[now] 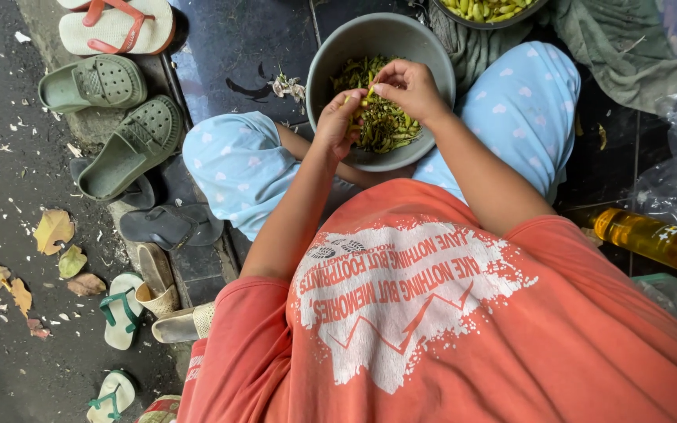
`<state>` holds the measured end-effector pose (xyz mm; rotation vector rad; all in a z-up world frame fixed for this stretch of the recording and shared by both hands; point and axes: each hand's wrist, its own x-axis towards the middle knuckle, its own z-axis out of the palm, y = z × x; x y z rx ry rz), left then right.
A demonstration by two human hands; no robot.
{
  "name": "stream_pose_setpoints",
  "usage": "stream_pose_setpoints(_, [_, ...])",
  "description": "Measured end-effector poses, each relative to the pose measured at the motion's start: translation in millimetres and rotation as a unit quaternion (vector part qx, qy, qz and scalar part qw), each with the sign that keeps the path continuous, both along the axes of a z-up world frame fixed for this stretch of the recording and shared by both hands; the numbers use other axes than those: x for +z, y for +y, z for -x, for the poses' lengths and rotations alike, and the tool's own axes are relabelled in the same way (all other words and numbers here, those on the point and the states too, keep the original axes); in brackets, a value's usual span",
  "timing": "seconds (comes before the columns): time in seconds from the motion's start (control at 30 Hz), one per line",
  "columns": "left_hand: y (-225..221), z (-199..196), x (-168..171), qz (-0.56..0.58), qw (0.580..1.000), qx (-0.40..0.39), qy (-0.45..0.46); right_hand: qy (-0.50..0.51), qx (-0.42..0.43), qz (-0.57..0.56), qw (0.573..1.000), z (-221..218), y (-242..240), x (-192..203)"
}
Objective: Manually removing the stems from green chilies and collecting the cleaned chilies in a bowl.
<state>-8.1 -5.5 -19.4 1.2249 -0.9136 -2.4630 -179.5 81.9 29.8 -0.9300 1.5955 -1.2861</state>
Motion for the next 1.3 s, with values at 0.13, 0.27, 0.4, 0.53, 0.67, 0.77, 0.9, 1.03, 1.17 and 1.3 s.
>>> stream_pose_setpoints(0.13, [8,10,9,-0.003,0.999,-0.017,0.027,0.041,-0.028,0.070,0.996,-7,0,-11])
stream_pose_setpoints(0.27, [8,14,18,0.063,0.998,-0.004,0.029,0.140,-0.075,0.057,0.986,-9,-1,-20])
stream_pose_setpoints(0.4, [6,11,6,0.103,0.993,-0.006,0.057,-0.126,-0.094,-0.001,0.988,-12,-2,-32])
stream_pose_setpoints(0.53, [-4,11,10,0.053,0.997,0.021,0.056,-0.356,-0.065,-0.078,0.929,0,5,-41])
stream_pose_setpoints(0.67, [-23,37,21,-0.029,0.997,0.051,0.039,0.000,-0.031,-0.071,0.997,8,9,-35])
stream_pose_setpoints(0.77, [-34,85,37,-0.064,0.996,0.050,0.031,0.268,0.044,-0.150,0.951,11,9,-14])
stream_pose_setpoints(0.9, [-36,177,79,-0.023,0.999,0.006,0.024,0.268,0.104,-0.204,0.936,13,2,-56])
stream_pose_setpoints(1.03, [-35,271,57,0.075,0.996,-0.029,0.038,0.332,0.048,0.056,0.940,16,10,-119])
stream_pose_setpoints(1.17, [-49,355,-19,0.148,0.986,0.006,0.071,0.322,0.047,-0.017,0.945,22,12,-103])
stream_pose_setpoints(1.3, [-54,367,21,0.173,0.981,-0.081,-0.041,0.288,0.053,-0.114,0.949,16,16,-80])
